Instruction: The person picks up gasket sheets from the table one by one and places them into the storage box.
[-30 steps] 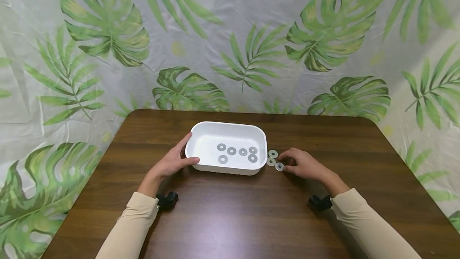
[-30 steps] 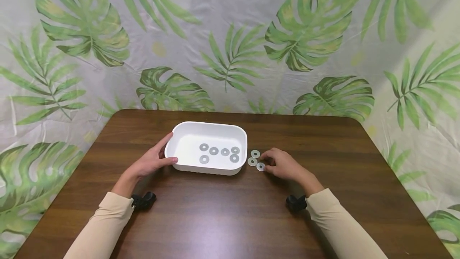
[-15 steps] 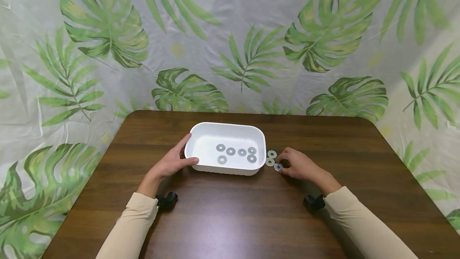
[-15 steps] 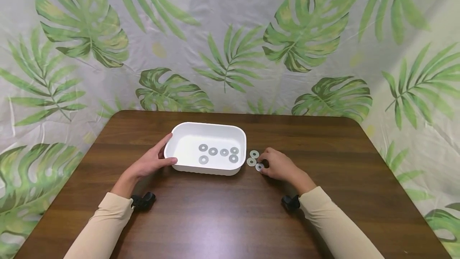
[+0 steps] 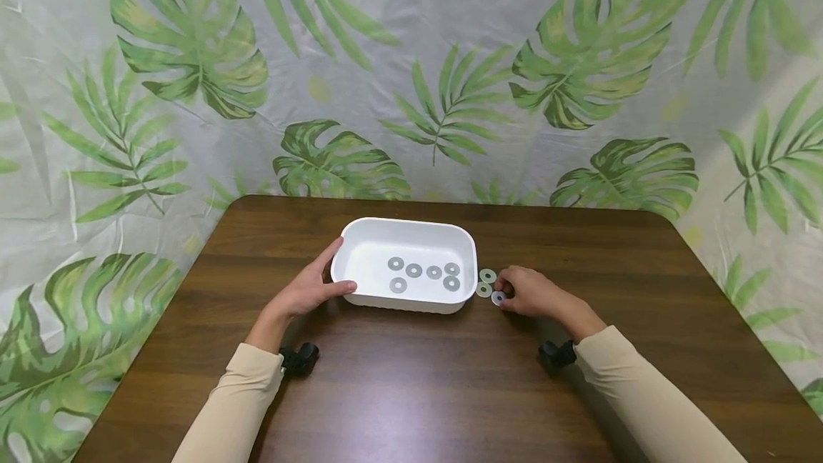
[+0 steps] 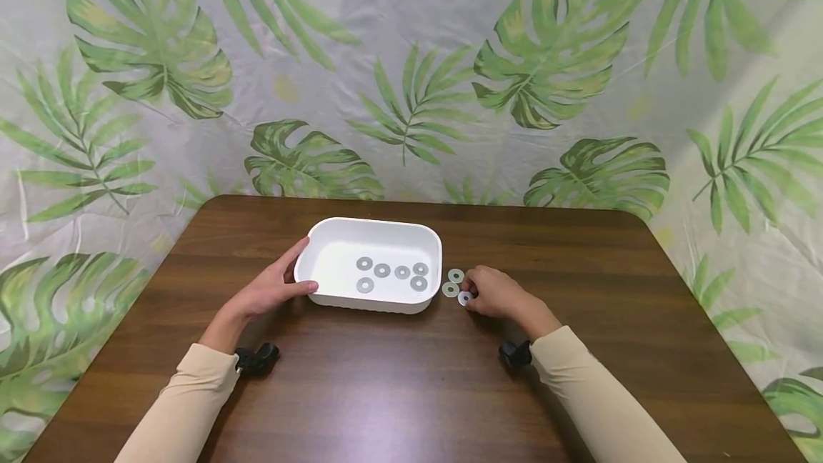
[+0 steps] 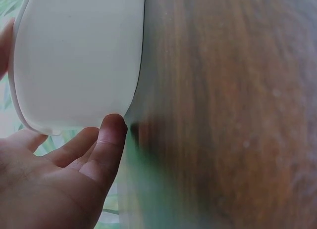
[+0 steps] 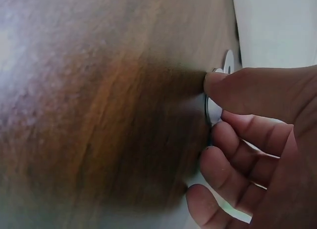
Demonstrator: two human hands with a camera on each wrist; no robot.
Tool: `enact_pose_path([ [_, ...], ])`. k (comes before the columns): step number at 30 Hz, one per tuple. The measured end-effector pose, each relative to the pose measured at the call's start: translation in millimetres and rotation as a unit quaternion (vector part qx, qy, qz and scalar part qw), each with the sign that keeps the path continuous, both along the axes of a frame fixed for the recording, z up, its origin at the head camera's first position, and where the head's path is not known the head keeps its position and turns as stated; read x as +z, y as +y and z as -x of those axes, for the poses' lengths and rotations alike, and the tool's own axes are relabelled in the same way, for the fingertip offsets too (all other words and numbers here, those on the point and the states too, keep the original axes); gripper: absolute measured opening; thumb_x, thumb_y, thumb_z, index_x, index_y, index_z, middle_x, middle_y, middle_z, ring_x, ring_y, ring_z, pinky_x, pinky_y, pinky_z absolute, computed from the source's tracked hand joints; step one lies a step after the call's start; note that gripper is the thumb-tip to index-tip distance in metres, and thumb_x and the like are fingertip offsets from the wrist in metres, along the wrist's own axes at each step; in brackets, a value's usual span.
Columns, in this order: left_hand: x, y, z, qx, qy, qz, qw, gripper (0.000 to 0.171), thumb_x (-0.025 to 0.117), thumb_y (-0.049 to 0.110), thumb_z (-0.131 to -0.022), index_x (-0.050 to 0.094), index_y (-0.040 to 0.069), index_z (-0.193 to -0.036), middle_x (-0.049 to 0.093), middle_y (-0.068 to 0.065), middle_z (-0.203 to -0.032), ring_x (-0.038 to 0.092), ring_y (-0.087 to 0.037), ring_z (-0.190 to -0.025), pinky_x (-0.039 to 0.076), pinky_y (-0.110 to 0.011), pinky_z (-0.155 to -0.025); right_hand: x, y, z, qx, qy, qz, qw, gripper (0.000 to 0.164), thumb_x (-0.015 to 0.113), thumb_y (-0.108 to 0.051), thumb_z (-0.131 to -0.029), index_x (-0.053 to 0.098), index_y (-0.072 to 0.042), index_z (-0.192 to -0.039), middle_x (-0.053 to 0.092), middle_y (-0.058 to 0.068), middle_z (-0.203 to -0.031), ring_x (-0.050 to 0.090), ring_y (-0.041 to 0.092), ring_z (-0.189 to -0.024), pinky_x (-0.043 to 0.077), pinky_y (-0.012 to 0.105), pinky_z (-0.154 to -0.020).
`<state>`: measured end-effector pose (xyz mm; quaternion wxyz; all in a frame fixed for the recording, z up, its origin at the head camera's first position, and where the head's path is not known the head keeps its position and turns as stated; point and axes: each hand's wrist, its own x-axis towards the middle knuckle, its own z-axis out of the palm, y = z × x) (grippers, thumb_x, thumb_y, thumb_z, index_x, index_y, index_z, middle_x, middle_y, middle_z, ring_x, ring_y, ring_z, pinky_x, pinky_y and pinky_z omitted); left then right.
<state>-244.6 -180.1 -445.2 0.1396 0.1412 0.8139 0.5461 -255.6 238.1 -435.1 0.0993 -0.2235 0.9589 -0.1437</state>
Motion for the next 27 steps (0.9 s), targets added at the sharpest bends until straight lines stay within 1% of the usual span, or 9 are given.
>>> enact_pose_path([
  [6, 0.6, -0.1, 0.4, 0.002, 0.007, 0.005, 1.0, 0.1, 0.073, 0.023, -0.09, 0.005, 0.011, -0.161, 0.011, -0.021, -0.167, 0.019, -0.038, -0.152, 0.021, -0.054, -0.118, 0.0, 0.2, -2.5, 0.0, 0.009, 0.009, 1.0, 0.019, 0.077, -0.01, -0.08, 0.064, -0.005, -0.094, 0.063, 0.005, -0.091, 0.058, 0.017, -0.083, 0.049, 0.036, -0.077],
  [11, 0.6, 0.1, 0.0, 0.002, 0.007, 0.006, 1.0, 0.1, 0.073, 0.022, -0.09, 0.004, 0.01, -0.161, 0.011, -0.022, -0.166, 0.02, -0.038, -0.152, 0.022, -0.055, -0.118, -2.3, 0.6, -3.6, 0.001, 0.019, 0.012, 1.0, 0.019, 0.077, -0.009, -0.081, 0.063, -0.007, -0.095, 0.062, 0.005, -0.09, 0.056, 0.016, -0.08, 0.048, 0.035, -0.075],
  [15, 0.6, 0.4, -0.6, 0.002, 0.006, 0.008, 1.0, 0.099, 0.073, 0.022, -0.09, 0.004, 0.01, -0.161, 0.013, -0.023, -0.166, 0.023, -0.039, -0.151, 0.024, -0.054, -0.117, -5.0, 2.5, -3.7, 0.008, 0.017, 0.026, 0.999, 0.022, 0.076, -0.007, -0.08, 0.061, -0.007, -0.095, 0.063, 0.003, -0.086, 0.055, 0.014, -0.077, 0.046, 0.032, -0.072],
  [20, 0.9, 0.1, -1.3, 0.003, 0.003, 0.003, 1.0, 0.1, 0.073, 0.022, -0.09, 0.005, 0.01, -0.161, 0.012, -0.023, -0.166, 0.022, -0.039, -0.151, 0.023, -0.054, -0.117, -6.5, 4.4, -3.4, 0.02, 0.006, 0.039, 0.999, 0.021, 0.074, -0.005, -0.082, 0.061, -0.007, -0.098, 0.063, 0.0, -0.081, 0.055, 0.011, -0.074, 0.046, 0.03, -0.07],
  [22, 1.1, 0.2, -1.2, 0.002, 0.003, 0.004, 1.0, 0.1, 0.073, 0.022, -0.09, 0.004, 0.01, -0.161, 0.012, -0.023, -0.166, 0.022, -0.039, -0.151, 0.023, -0.055, -0.117, -6.6, 3.7, -3.7, 0.019, 0.007, 0.037, 0.999, 0.019, 0.073, -0.008, -0.084, 0.062, -0.007, -0.099, 0.062, -0.001, -0.081, 0.054, 0.01, -0.074, 0.046, 0.03, -0.07],
  [24, 1.2, 0.2, -1.0, 0.001, 0.004, 0.006, 1.0, 0.1, 0.073, 0.023, -0.09, 0.004, 0.011, -0.161, 0.011, -0.022, -0.166, 0.022, -0.039, -0.151, 0.023, -0.055, -0.117, -5.7, 1.9, -5.1, 0.017, 0.014, 0.033, 0.999, 0.018, 0.072, -0.014, -0.086, 0.063, -0.007, -0.098, 0.061, 0.0, -0.08, 0.052, 0.01, -0.072, 0.045, 0.029, -0.068],
  [27, 1.6, 0.3, -0.8, -0.001, 0.006, 0.007, 1.0, 0.099, 0.072, 0.023, -0.09, 0.004, 0.011, -0.161, 0.01, -0.022, -0.167, 0.021, -0.039, -0.151, 0.023, -0.055, -0.117, -4.7, -2.8, -7.9, -0.003, 0.024, 0.023, 0.999, 0.023, 0.073, -0.026, -0.086, 0.063, -0.007, -0.096, 0.059, 0.001, -0.079, 0.05, 0.011, -0.07, 0.043, 0.029, -0.065],
])
